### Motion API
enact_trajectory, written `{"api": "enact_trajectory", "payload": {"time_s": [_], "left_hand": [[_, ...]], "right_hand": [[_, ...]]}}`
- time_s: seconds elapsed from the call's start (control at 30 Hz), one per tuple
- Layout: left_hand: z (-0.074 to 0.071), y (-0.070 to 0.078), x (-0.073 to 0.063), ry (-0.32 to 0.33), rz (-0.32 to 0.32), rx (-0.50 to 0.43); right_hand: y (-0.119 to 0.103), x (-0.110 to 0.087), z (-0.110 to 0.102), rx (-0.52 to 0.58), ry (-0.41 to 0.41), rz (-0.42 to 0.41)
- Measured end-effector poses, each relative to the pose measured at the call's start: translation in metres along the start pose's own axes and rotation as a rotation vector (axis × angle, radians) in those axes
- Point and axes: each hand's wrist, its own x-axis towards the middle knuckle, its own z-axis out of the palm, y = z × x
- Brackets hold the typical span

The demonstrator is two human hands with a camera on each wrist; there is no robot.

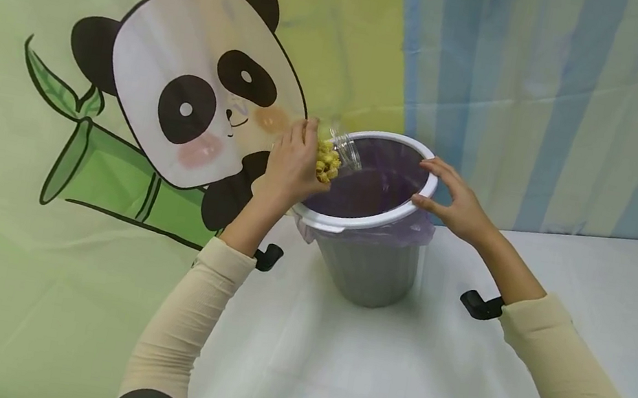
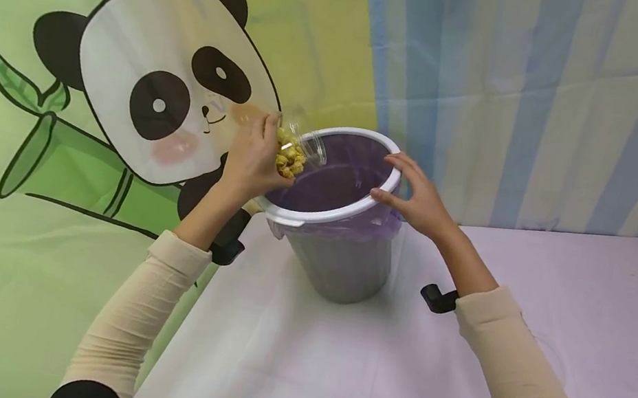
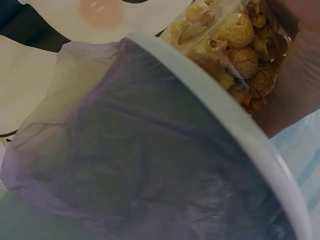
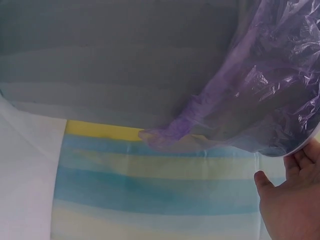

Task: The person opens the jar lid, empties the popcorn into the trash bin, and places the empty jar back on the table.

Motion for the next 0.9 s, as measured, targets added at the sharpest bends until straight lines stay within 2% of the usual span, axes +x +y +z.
{"api": "enact_trajectory", "payload": {"time_s": [0.17,0.37,0.77,0.9], "left_hand": [[0.008,0.0,0.005,-0.047,0.109,0.071],[0.009,0.0,0.013,-0.087,0.166,0.166],[0.016,0.0,0.016,-0.076,0.314,0.302],[0.017,0.0,0.017,-0.059,0.357,0.325]], "right_hand": [[-0.001,0.0,-0.001,0.002,-0.01,0.005],[-0.002,0.001,-0.003,-0.014,-0.016,0.01],[0.001,-0.002,0.001,-0.005,-0.007,0.013],[-0.013,-0.005,0.001,0.013,-0.01,0.013]]}}
